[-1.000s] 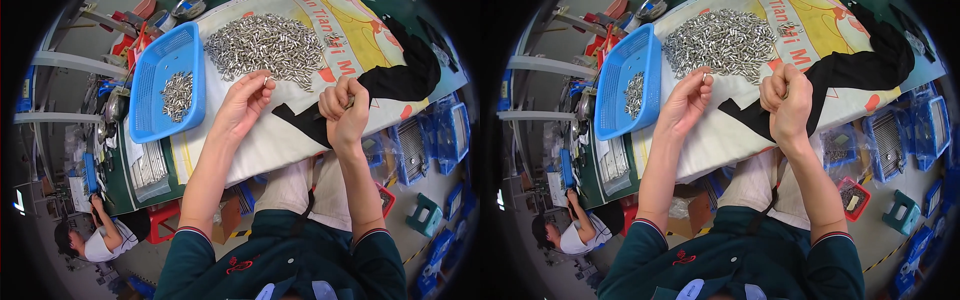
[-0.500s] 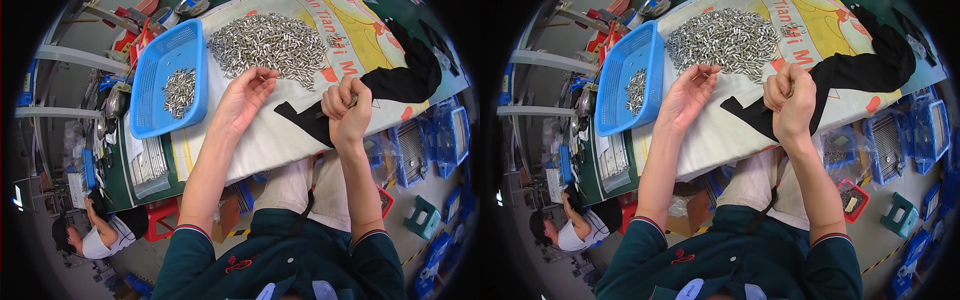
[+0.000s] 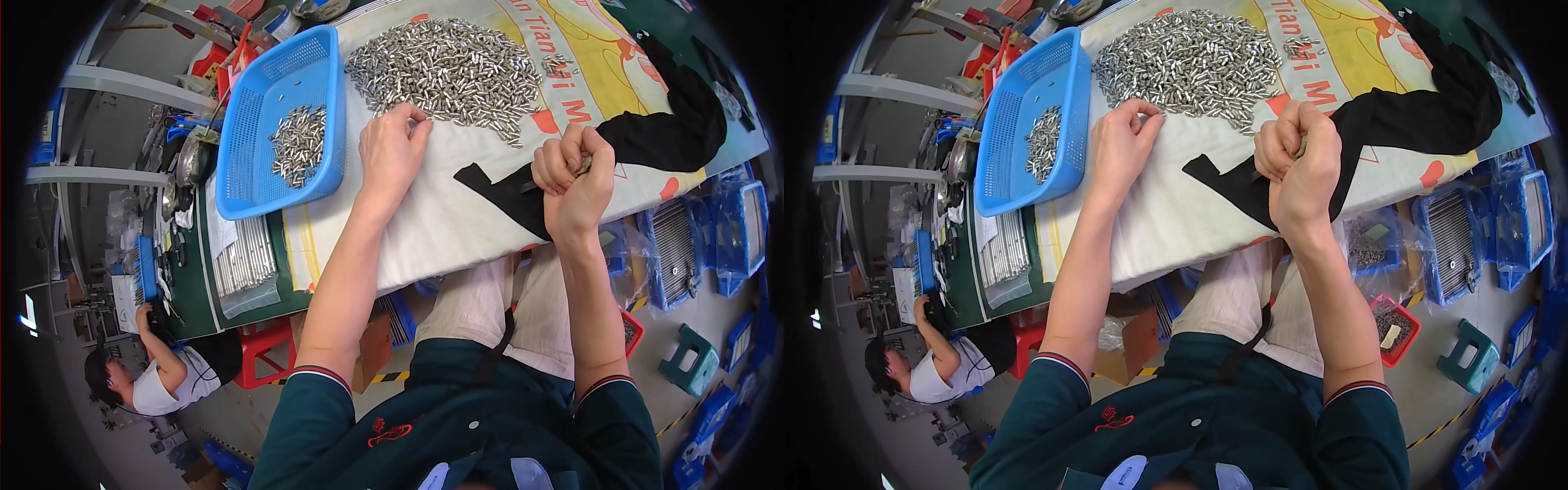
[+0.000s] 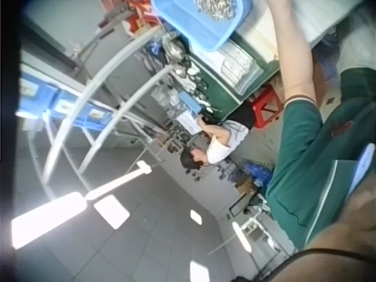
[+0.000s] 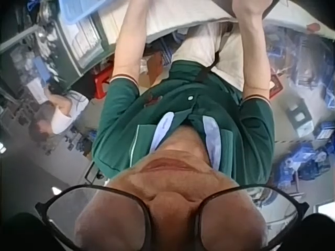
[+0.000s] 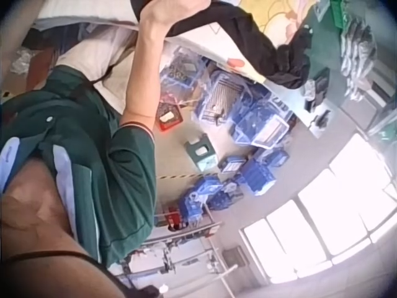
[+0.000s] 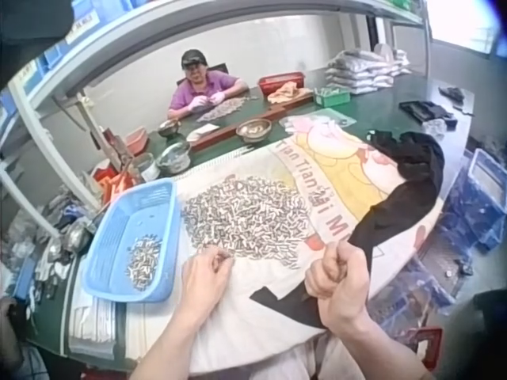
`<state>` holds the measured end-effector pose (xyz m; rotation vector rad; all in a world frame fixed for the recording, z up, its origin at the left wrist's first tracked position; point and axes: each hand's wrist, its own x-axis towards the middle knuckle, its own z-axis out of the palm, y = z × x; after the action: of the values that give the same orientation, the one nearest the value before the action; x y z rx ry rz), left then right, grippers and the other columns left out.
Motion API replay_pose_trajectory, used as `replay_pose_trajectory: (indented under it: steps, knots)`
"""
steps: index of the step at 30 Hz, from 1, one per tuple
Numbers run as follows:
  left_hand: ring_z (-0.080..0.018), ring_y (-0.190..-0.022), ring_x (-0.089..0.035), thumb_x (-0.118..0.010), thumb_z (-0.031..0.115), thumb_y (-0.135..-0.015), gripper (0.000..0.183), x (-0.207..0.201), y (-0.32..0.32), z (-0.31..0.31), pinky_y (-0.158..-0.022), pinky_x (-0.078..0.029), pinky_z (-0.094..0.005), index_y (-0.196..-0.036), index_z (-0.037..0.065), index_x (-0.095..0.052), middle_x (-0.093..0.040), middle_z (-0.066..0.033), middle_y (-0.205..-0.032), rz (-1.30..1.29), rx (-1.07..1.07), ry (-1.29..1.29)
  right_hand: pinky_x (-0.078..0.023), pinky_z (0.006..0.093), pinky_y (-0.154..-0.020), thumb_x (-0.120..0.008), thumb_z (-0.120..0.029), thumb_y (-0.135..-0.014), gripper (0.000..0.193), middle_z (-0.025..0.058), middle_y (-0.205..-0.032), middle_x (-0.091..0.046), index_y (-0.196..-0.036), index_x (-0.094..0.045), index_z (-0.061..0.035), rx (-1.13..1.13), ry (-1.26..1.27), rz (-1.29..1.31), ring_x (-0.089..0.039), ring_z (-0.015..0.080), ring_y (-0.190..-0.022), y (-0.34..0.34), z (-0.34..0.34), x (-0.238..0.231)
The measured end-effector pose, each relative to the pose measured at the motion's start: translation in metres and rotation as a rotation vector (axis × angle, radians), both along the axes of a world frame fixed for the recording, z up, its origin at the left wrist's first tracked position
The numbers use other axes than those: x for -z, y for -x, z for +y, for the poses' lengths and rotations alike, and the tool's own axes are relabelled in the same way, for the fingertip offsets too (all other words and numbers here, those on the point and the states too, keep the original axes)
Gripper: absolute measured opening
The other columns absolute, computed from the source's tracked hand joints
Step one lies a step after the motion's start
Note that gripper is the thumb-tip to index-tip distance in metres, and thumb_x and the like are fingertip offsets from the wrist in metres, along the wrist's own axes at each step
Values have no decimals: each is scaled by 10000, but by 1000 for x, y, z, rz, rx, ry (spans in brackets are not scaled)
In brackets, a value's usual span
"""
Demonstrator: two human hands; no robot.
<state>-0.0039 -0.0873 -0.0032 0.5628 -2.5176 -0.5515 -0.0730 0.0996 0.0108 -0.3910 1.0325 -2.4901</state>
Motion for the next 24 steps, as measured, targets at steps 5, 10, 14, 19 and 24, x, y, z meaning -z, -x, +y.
replay_pose_trajectory:
  steps: [5, 10, 14, 19, 24]
  knots:
    - [-110, -408, -356, -619, 86, -696, 89, -4, -2, 20, -433, -320, -292, -760, 24, -617, -368, -28, -447, -36, 211, -128, -143, 230, -360, -265, -198, -854, 305, -26, -415, -211, -563, -248, -107, 1, -21, -4, -152, 67, -375, 1, 2, -1]
    - [-144, -387, -393, -619, 93, -705, 78, 3, 2, 25, -424, -337, -291, -762, 40, -625, -401, -51, -441, 50, 289, 36, -152, 229, -367, -263, -207, -855, 308, -31, -412, -203, -562, -246, -114, -10, -39, 3, -148, 69, -376, 4, 3, -1]
    - [-160, -388, -422, -628, 102, -702, 79, -5, 2, 26, -425, -348, -297, -750, 40, -620, -426, -55, -441, -23, 249, -8, -153, 230, -366, -266, -212, -857, 312, -30, -409, -206, -561, -249, -114, -22, -46, -2, -154, 70, -372, 6, 2, -2]
    - [-275, -514, -567, -596, 121, -706, 76, 1, -5, 18, -486, -435, -368, -691, 47, -590, -556, -118, -537, 20, 254, 78, -140, 229, -364, -300, -218, -858, 319, -27, -417, -201, -562, -260, -107, -81, 74, -68, -151, 72, -372, -2, -7, -5]
    - [-154, -499, -547, -598, 126, -693, 138, 0, -1, 24, -480, -427, -294, -704, -9, -570, -571, -83, -567, 187, 293, -627, -146, 224, -371, -316, -197, -869, 303, -30, -430, -216, -578, -280, -121, -129, 113, -29, -152, 69, -380, 0, 2, 4]
